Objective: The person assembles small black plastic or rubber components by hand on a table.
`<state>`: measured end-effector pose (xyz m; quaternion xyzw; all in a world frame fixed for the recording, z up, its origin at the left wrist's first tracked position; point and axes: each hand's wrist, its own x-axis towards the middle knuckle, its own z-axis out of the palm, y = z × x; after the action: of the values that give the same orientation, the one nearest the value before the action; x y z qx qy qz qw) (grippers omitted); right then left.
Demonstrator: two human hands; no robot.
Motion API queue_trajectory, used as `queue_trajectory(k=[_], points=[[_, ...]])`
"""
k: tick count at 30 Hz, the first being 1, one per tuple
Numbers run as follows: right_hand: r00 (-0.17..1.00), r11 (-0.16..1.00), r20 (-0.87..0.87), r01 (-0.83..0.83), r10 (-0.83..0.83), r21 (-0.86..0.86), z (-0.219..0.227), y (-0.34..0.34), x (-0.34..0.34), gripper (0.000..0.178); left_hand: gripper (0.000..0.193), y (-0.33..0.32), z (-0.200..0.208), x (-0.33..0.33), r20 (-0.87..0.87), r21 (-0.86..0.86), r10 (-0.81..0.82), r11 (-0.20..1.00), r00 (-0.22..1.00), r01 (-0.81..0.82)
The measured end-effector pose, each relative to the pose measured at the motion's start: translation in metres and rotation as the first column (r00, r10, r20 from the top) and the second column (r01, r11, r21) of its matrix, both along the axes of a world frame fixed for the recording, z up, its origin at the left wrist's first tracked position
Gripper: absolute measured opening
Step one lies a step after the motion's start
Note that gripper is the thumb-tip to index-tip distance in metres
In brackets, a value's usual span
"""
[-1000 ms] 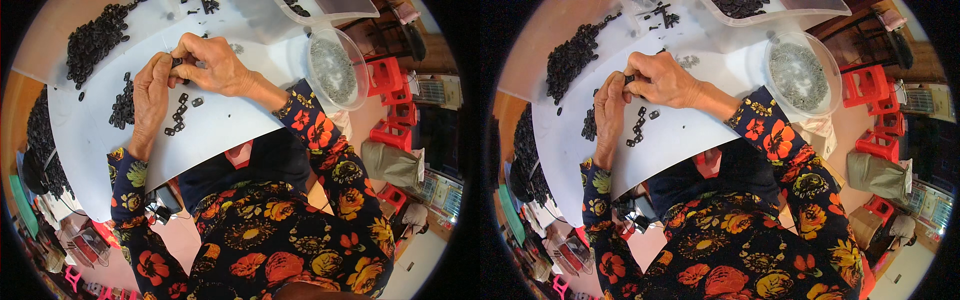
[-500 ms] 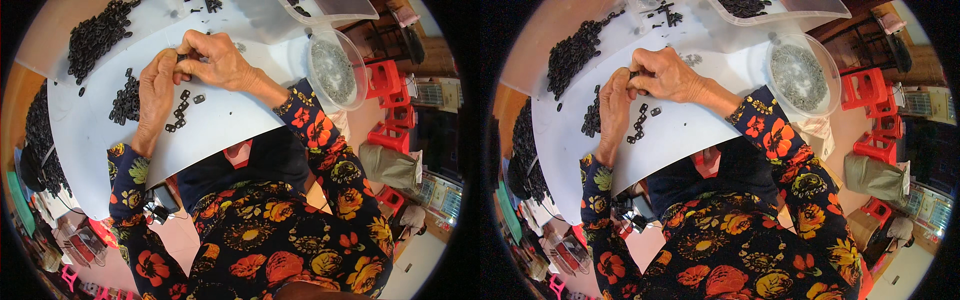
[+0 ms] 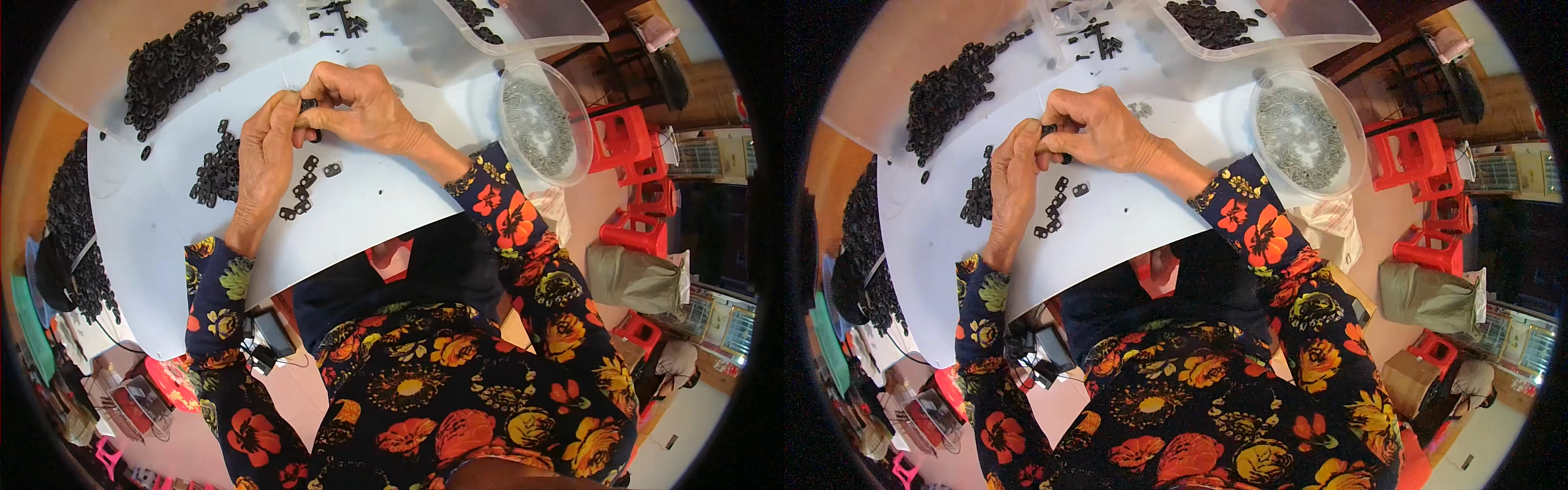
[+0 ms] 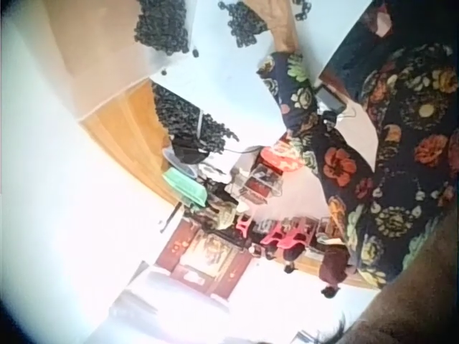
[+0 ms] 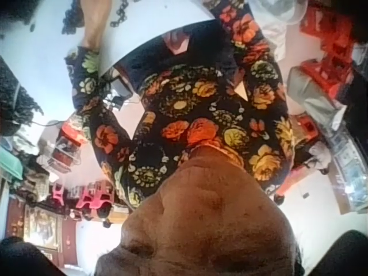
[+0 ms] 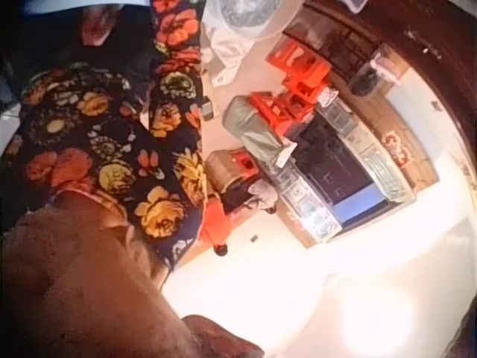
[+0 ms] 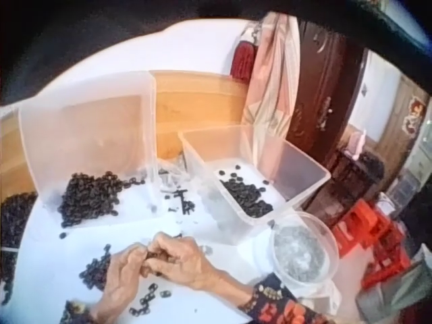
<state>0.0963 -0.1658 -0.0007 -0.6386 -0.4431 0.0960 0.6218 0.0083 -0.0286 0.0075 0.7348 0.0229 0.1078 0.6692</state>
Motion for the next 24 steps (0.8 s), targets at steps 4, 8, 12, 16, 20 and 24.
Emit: queue_trajectory(k=[4,8,12,16,20,24], points=[[0.993,0.993,0.118,-0.012,0.025,-0.114,0.014,-0.006,-0.001,0.014,0.037,-0.002,-0.001,0.001,-0.056,0.029,0.015,0.999,0.998,-0.013],[0.977,0.996,-0.195,-0.082,0.085,0.025,0.020,-0.005,-0.003,0.011,0.038,-0.002,-0.001,0.009,-0.079,-0.094,0.058,0.993,0.995,-0.066],[0.947,0.963,0.179,0.256,-0.268,0.087,0.080,-0.006,0.001,0.012,0.038,0.027,-0.012,0.009,0.160,-0.258,0.062,0.966,0.985,-0.019],[0.824,0.899,0.362,0.373,-0.435,0.231,0.143,-0.033,0.034,0.009,0.039,0.038,-0.011,0.009,0.168,-0.300,0.123,0.952,0.978,-0.068],[0.384,0.776,0.820,0.621,-0.425,0.112,0.157,-0.059,0.060,0.009,0.041,0.040,-0.013,0.017,0.113,-0.278,0.154,0.953,0.982,-0.117],[0.571,0.909,0.775,0.416,-0.271,0.012,0.123,-0.033,0.015,0.010,0.041,0.047,-0.017,0.013,0.130,-0.251,0.153,0.961,0.980,-0.117]])
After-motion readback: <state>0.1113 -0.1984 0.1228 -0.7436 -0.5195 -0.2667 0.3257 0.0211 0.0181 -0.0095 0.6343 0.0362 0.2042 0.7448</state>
